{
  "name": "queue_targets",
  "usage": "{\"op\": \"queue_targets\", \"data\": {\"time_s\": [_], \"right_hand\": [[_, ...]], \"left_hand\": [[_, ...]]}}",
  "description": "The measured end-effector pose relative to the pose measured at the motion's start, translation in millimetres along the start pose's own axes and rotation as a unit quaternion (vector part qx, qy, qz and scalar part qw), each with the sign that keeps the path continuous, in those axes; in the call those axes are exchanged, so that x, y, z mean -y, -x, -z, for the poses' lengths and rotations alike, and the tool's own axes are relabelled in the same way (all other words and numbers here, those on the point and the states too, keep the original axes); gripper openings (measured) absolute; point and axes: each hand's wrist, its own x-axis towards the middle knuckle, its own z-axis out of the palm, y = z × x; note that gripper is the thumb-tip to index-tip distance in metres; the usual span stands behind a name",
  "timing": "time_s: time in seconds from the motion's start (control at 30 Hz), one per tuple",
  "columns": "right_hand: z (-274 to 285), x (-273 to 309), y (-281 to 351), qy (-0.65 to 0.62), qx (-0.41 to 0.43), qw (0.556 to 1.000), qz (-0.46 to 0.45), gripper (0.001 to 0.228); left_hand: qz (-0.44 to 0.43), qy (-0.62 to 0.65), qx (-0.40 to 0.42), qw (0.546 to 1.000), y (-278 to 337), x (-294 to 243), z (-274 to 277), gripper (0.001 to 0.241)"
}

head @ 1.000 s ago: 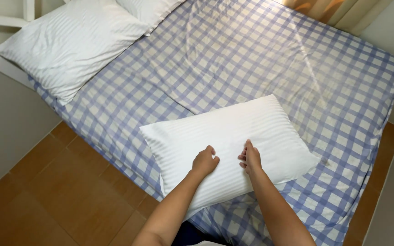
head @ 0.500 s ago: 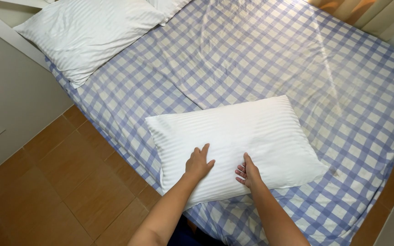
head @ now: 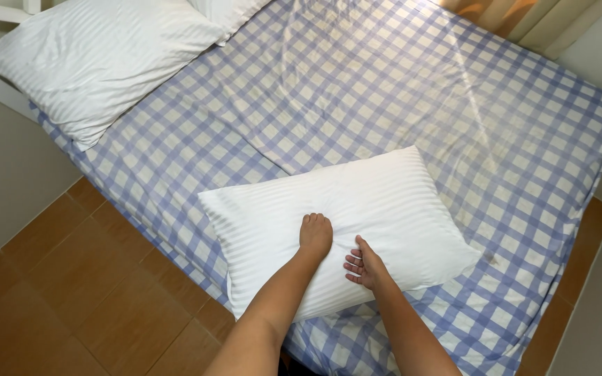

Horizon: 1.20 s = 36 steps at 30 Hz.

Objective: The person puts a white pillowcase onto a pillow on a bed with a blue and white checkered sheet. They insert the pillow into the case, adjust the fabric to fit the corners, and smooth the surface before placing the finished pillow against the headboard.

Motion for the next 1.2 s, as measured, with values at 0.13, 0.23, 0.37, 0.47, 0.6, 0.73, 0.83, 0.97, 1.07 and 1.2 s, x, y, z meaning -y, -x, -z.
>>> {"op": "queue_targets", "data": {"time_s": [0.13,0.23,0.37,0.47,0.6,0.73,0.83,0.97,1.07,1.2], "right_hand": [[-1.3,4.5,-3.6,0.021,0.008,1.0,-0.009,0.058],[-6.5,15.0,4.5,0.043,0.013,0.999,-0.013,0.068],[-16.9,35.2,20.6,0.087,0.007,0.995,-0.037,0.087],[-15.5,32.2,-4.2,0.187,0.0,0.982,-0.042,0.078],[1.4,1.3,-72.4,0.17,-0.01,0.984,0.05,0.043],[-32.4,12.0,-43.7,0.065,-0.01,0.984,0.167,0.036],[-68.7,28.7,-4.2,0.022,-0.043,0.975,0.215,0.043],[-112.9,24.7,50.1,0.001,0.023,0.954,0.298,0.043],[-155.6,29.2,83.5,0.002,0.044,0.939,0.341,0.047],[-226.8,30.9,119.0,-0.037,0.075,0.907,0.413,0.054]], "left_hand": [[-0.019,0.0,-0.003,1.0,-5.4,5.0,-7.1,0.018],[-0.045,0.051,-0.042,0.997,6.9,7.8,9.3,0.016],[-0.141,0.148,-0.076,0.976,47.1,4.0,42.2,0.01],[-0.168,0.192,-0.066,0.965,75.8,1.6,54.1,0.008],[-0.074,0.241,-0.09,0.964,94.0,2.2,47.5,0.01],[-0.003,0.295,-0.135,0.946,121.5,17.0,69.4,0.019],[0.004,0.299,-0.149,0.943,144.8,39.3,116.3,0.05],[0.076,0.326,-0.072,0.94,171.4,83.1,162.1,0.077],[0.08,0.323,-0.075,0.94,178.7,123.5,180.2,0.071],[0.1,0.336,-0.116,0.929,187.5,181.6,207.6,0.056]]}}
